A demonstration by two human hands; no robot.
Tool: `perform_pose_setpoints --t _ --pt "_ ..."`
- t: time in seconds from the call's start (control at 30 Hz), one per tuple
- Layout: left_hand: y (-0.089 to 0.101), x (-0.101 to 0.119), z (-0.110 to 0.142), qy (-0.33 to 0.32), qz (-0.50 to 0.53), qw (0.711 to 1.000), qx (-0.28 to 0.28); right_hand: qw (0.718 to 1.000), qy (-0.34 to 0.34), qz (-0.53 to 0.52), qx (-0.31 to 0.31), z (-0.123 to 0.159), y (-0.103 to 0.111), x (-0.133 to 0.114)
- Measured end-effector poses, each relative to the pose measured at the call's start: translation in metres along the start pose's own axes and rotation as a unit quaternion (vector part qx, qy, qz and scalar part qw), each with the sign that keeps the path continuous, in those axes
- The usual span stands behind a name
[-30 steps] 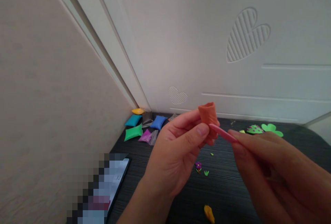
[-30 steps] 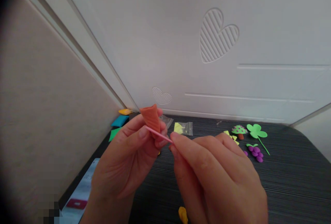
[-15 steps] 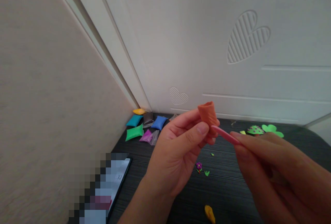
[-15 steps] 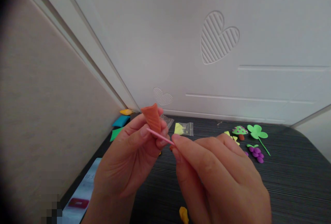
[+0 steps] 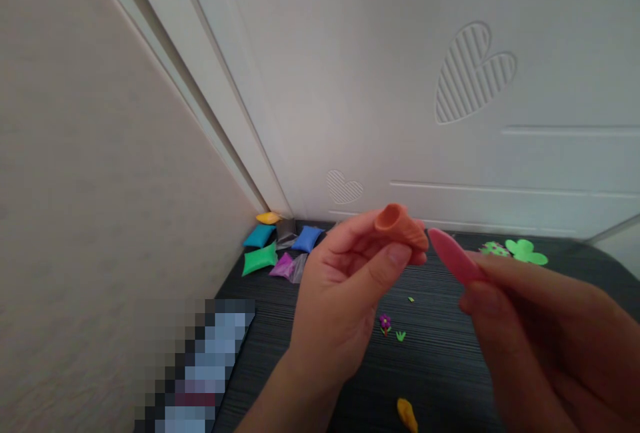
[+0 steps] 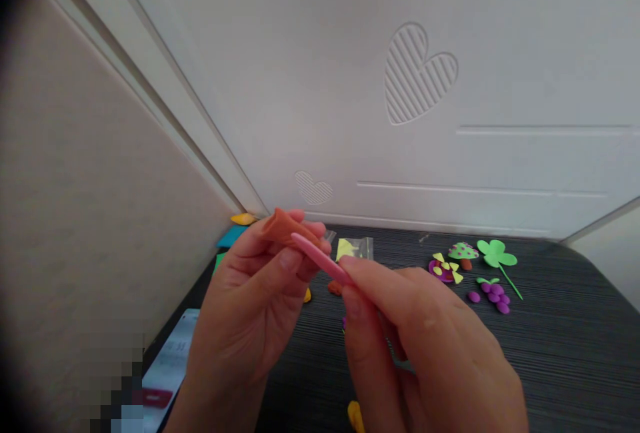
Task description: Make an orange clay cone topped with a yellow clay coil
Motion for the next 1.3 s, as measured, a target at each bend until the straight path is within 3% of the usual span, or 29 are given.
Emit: perform_pose_setpoints --t 0.27,0.43,0.67,1.07,1.3 --pt "-0.001 -0.0007 0.0043 -0.031 -0.054 0.998 0.012 0.997 0.024 0.069 -0.01 -0.0032 -0.0008 -0.0026" --pt "0.001 -0.0008 0.0045 -0.04 -0.088 0.995 0.032 0.995 0.036 0.075 -0.05 -0.0073 -0.005 -0.0041" --pt "-0.0032 0.0012 0.0052 -0.06 -0.085 0.994 0.013 0.999 0.015 0.049 0.007 -0.0001 0.0 -0.0001" --pt "-0.0017 0.0021 0.0056 -0.074 -0.104 0.992 0.008 0.995 0.039 0.09 -0.036 -0.006 -0.0031 -0.0037" --pt "-0.0042 0.0039 0.0061 -0.076 -0.097 0.992 0.016 0.997 -0.007 0.061 0.04 0.0 -0.0003 -0.0051"
Point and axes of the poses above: each hand's wrist, its own z-axis away from the middle knuckle, its own y-axis out of the back of the hand, x = y × z, the point moved 4 cm from there along -z, towards the middle knuckle, and after that the axes turned 8 degrees about -x, right-handed, at the moved point
